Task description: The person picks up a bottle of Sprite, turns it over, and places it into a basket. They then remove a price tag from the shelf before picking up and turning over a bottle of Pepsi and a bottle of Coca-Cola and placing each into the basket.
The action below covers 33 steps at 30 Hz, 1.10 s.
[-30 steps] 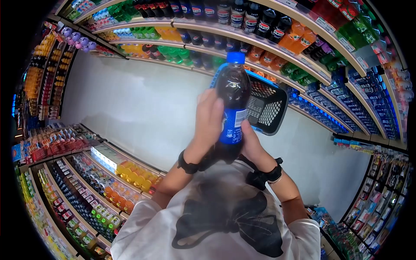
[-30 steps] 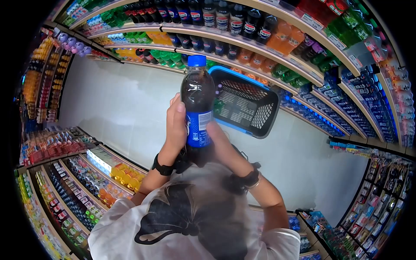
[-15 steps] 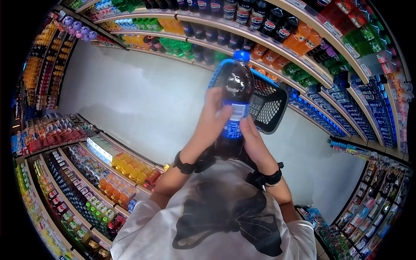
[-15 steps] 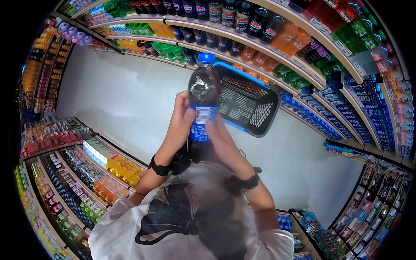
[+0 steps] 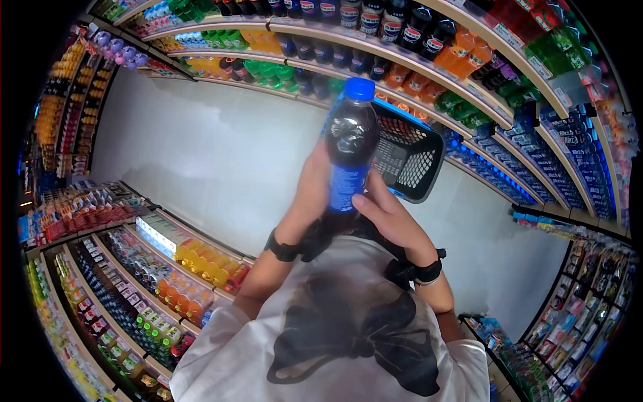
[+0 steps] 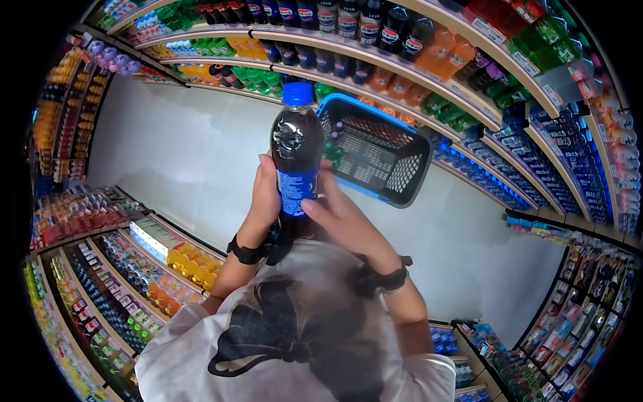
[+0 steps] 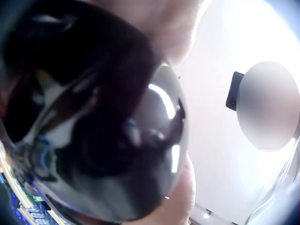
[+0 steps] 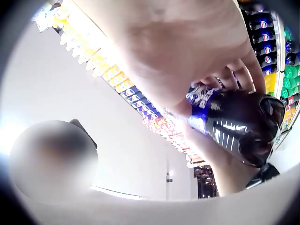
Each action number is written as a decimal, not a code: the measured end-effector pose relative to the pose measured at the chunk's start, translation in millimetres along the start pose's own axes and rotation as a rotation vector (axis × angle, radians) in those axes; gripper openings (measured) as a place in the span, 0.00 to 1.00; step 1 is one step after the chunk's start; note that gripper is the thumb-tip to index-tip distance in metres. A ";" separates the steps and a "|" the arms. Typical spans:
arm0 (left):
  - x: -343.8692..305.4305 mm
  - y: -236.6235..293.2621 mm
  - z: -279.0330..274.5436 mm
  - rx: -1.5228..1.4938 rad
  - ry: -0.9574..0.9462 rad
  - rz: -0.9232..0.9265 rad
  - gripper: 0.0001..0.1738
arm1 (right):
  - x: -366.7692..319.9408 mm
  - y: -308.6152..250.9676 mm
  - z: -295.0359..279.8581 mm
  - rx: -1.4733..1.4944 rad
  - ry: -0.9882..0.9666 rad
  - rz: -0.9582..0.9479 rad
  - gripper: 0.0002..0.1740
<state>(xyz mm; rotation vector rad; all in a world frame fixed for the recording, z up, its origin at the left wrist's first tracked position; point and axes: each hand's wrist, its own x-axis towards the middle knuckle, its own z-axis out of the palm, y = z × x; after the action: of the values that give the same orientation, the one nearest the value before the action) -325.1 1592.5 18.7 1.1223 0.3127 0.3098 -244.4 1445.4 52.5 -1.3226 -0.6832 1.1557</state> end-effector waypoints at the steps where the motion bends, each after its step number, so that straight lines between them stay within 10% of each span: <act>1: -0.7 0.8 -0.3 0.036 -0.034 0.022 0.35 | -1.9 -4.2 -2.2 -0.059 -0.044 0.007 0.38; 17: 14.5 18.2 29.1 0.076 -0.093 0.126 0.44 | -21.4 -7.8 -5.8 -0.327 0.166 -0.013 0.44; 33: 15.1 22.5 24.2 -0.035 -0.022 -0.266 0.40 | -13.9 -4.6 4.4 -0.450 0.376 -0.113 0.29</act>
<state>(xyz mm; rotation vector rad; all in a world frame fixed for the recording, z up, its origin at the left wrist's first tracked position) -303.7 1587.4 47.6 1.0356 0.4300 0.0675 -251.8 1434.9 60.7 -1.7960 -0.7506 0.6504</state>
